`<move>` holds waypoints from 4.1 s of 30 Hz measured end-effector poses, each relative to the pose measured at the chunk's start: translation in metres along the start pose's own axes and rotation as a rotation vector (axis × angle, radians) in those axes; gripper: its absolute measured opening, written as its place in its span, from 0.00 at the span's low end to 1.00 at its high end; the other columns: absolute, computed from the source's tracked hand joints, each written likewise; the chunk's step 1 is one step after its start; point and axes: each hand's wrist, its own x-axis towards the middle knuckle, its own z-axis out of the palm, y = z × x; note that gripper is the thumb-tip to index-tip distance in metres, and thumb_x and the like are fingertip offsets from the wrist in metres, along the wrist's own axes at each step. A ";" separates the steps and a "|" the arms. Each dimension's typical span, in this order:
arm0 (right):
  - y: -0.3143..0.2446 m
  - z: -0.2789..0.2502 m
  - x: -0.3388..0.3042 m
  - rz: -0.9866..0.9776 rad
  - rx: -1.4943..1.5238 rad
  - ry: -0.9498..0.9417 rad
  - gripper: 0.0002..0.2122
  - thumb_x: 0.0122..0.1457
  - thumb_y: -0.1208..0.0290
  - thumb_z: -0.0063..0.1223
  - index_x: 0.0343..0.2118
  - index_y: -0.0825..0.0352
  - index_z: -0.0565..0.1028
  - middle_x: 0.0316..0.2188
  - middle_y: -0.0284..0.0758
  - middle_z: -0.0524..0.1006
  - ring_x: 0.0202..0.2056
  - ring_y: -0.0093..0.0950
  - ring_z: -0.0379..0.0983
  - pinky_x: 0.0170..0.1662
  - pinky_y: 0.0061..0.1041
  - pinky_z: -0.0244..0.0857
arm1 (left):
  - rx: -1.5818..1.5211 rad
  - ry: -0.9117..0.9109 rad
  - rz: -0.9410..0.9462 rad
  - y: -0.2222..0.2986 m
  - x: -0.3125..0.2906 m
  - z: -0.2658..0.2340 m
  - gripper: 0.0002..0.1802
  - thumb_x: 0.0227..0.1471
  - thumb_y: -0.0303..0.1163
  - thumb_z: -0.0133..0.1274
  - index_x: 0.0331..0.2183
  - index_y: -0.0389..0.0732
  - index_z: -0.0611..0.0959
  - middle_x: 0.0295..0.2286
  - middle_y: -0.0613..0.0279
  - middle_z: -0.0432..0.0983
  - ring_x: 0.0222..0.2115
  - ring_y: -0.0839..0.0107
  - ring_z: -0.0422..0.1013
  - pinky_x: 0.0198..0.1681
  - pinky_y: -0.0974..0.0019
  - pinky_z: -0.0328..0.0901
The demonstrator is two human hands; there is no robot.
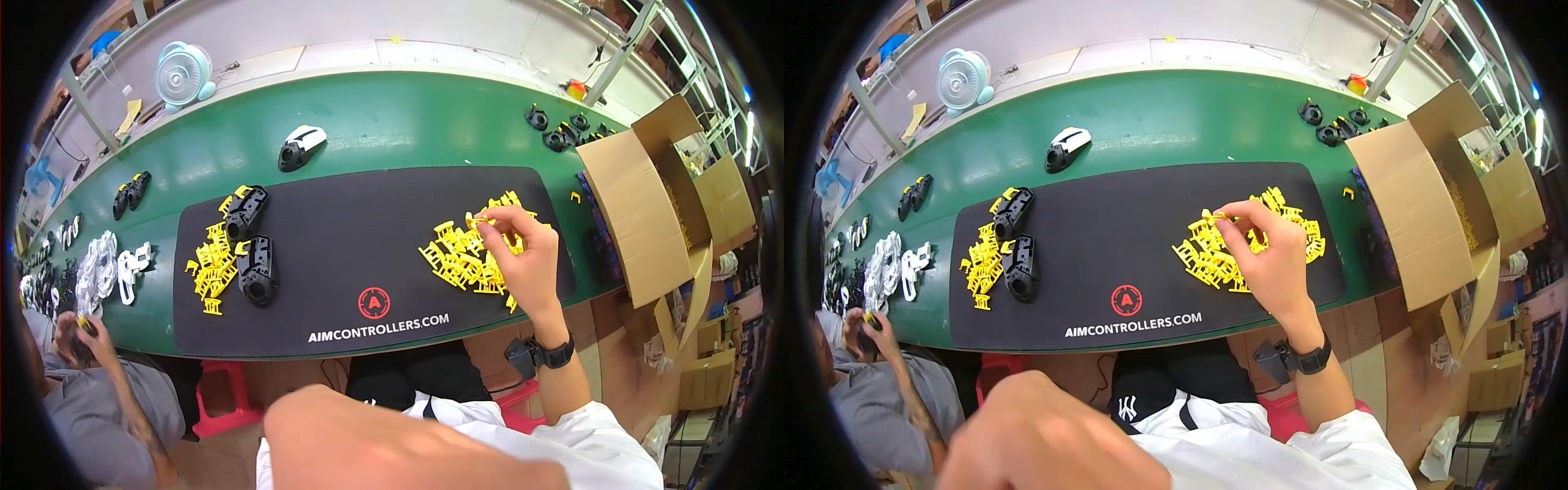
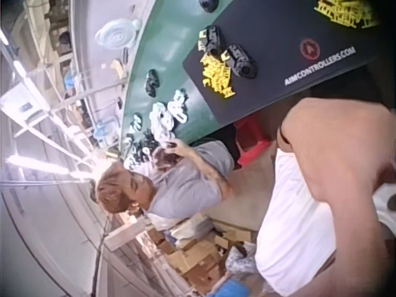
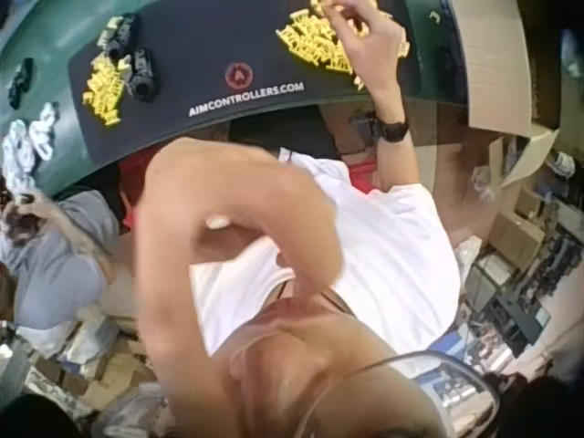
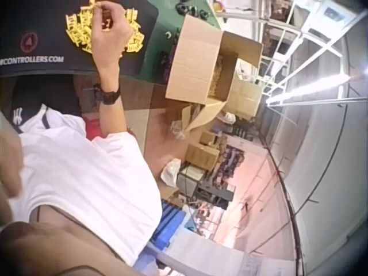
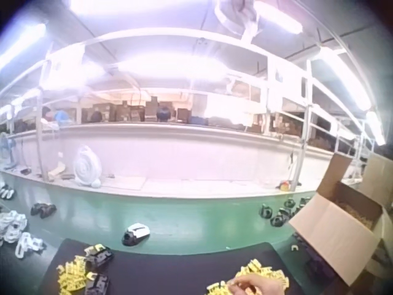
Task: Assembling yellow plastic internal components into black mouse housings.
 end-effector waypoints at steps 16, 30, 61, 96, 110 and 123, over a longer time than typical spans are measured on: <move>-0.018 -0.015 -0.011 0.001 0.064 -0.060 0.05 0.55 0.78 0.63 0.35 0.68 0.80 0.26 0.36 0.82 0.28 0.27 0.80 0.35 0.23 0.71 | -0.045 -0.039 0.321 -0.027 0.047 -0.013 0.10 0.52 0.21 0.53 0.39 0.34 0.78 0.38 0.47 0.75 0.38 0.60 0.74 0.43 0.64 0.66; -0.001 -0.037 -0.007 -0.033 0.116 -0.105 0.07 0.54 0.80 0.63 0.36 0.67 0.81 0.30 0.35 0.83 0.28 0.26 0.80 0.32 0.22 0.72 | -0.101 -0.200 0.527 -0.026 0.110 -0.024 0.13 0.54 0.26 0.49 0.42 0.32 0.77 0.42 0.41 0.74 0.41 0.57 0.74 0.45 0.62 0.66; 0.329 -0.056 0.194 0.639 -0.498 0.045 0.07 0.54 0.75 0.58 0.34 0.70 0.83 0.24 0.36 0.83 0.24 0.22 0.80 0.31 0.26 0.73 | -0.049 0.271 -0.224 -0.236 0.146 -0.166 0.14 0.67 0.34 0.41 0.38 0.35 0.78 0.25 0.63 0.71 0.24 0.72 0.70 0.26 0.71 0.62; 0.063 0.060 0.095 0.068 0.138 -0.246 0.07 0.53 0.83 0.63 0.35 0.69 0.81 0.28 0.34 0.80 0.26 0.20 0.77 0.25 0.18 0.66 | -0.226 0.015 -0.320 -0.213 0.139 -0.158 0.49 0.45 0.15 0.66 0.64 0.42 0.59 0.55 0.53 0.67 0.52 0.60 0.72 0.50 0.55 0.74; 0.063 0.074 0.083 -0.146 0.044 -0.065 0.08 0.48 0.83 0.65 0.32 0.67 0.82 0.30 0.35 0.76 0.27 0.30 0.76 0.29 0.26 0.70 | -0.116 0.013 -0.224 -0.215 0.138 -0.147 0.51 0.47 0.22 0.68 0.65 0.36 0.57 0.53 0.55 0.69 0.52 0.66 0.71 0.55 0.62 0.69; 0.067 0.076 0.084 0.324 0.512 -0.544 0.09 0.60 0.82 0.57 0.41 0.69 0.70 0.30 0.25 0.64 0.31 0.14 0.58 0.40 0.17 0.62 | -0.117 0.122 -0.418 -0.208 0.130 -0.149 0.53 0.49 0.57 0.46 0.70 0.42 0.50 0.61 0.53 0.62 0.59 0.64 0.65 0.55 0.61 0.66</move>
